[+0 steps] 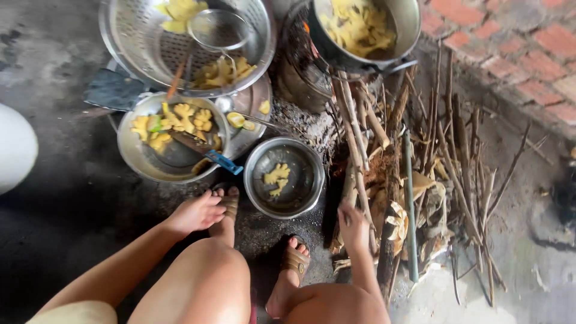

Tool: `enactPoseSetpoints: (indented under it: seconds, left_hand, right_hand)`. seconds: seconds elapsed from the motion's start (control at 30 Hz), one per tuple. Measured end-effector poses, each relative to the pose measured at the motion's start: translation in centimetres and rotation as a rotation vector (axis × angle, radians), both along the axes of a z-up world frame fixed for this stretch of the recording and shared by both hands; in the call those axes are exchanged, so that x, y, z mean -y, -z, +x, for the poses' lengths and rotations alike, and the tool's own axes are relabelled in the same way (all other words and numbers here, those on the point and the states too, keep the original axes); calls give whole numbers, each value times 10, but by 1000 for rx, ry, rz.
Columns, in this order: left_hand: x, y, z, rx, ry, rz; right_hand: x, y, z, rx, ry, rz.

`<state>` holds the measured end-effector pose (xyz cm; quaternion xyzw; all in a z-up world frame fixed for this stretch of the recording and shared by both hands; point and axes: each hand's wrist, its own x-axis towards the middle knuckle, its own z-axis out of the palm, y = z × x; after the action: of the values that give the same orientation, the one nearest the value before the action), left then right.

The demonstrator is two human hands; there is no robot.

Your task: The person stirs yellow food items in a pot over a wood fire using chopsticks, then adds more pieces from a colander. They adjust the firewood and later use a knife to cut yellow pieces over a bowl.

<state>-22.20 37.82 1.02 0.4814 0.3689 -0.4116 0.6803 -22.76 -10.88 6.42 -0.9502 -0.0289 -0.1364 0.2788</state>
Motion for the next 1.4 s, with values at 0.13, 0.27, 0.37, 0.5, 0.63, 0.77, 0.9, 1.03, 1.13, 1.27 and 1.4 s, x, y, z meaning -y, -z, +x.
enactPoseSetpoints:
  seconds: [0.13, 0.27, 0.37, 0.5, 0.63, 0.77, 0.9, 1.03, 1.13, 1.27, 1.4]
  left_hand:
    - [-84, -7, -90, -204, -205, 183]
    - [-118, -61, -132, -196, -244, 260]
    - [-140, -51, -150, -140, -322, 191]
    - [-156, -53, -128, 14, -302, 72]
    - [-176, -31, -58, 210, -280, 4]
    - [-177, -73, 37, 346, -290, -27]
    - [-163, -102, 108, 454, -255, 30]
    - [-150, -90, 167, 542, -227, 99]
    - [-142, -59, 214, 539, -221, 75]
    - [-124, -44, 257, 462, -312, 96]
    - [-104, -66, 267, 449, -454, 57]
  right_hand:
    - [-28, -5, -56, -433, 196, 211]
    - [-68, -30, -68, -451, 100, 155]
    - [-105, -43, -79, -485, 25, 106]
    - [-152, -57, -80, -527, -48, 44]
    - [-192, -62, -70, -588, -88, -14]
    - [-215, -62, -63, -680, -117, -80]
    - [-218, -65, -39, -772, -158, -171]
    - [-221, -67, 8, -854, -231, -263]
    - [-257, -68, 42, -713, -447, -250]
    - [-281, -61, 64, -661, -538, -118]
    - [-286, -44, 69, -640, -603, 54]
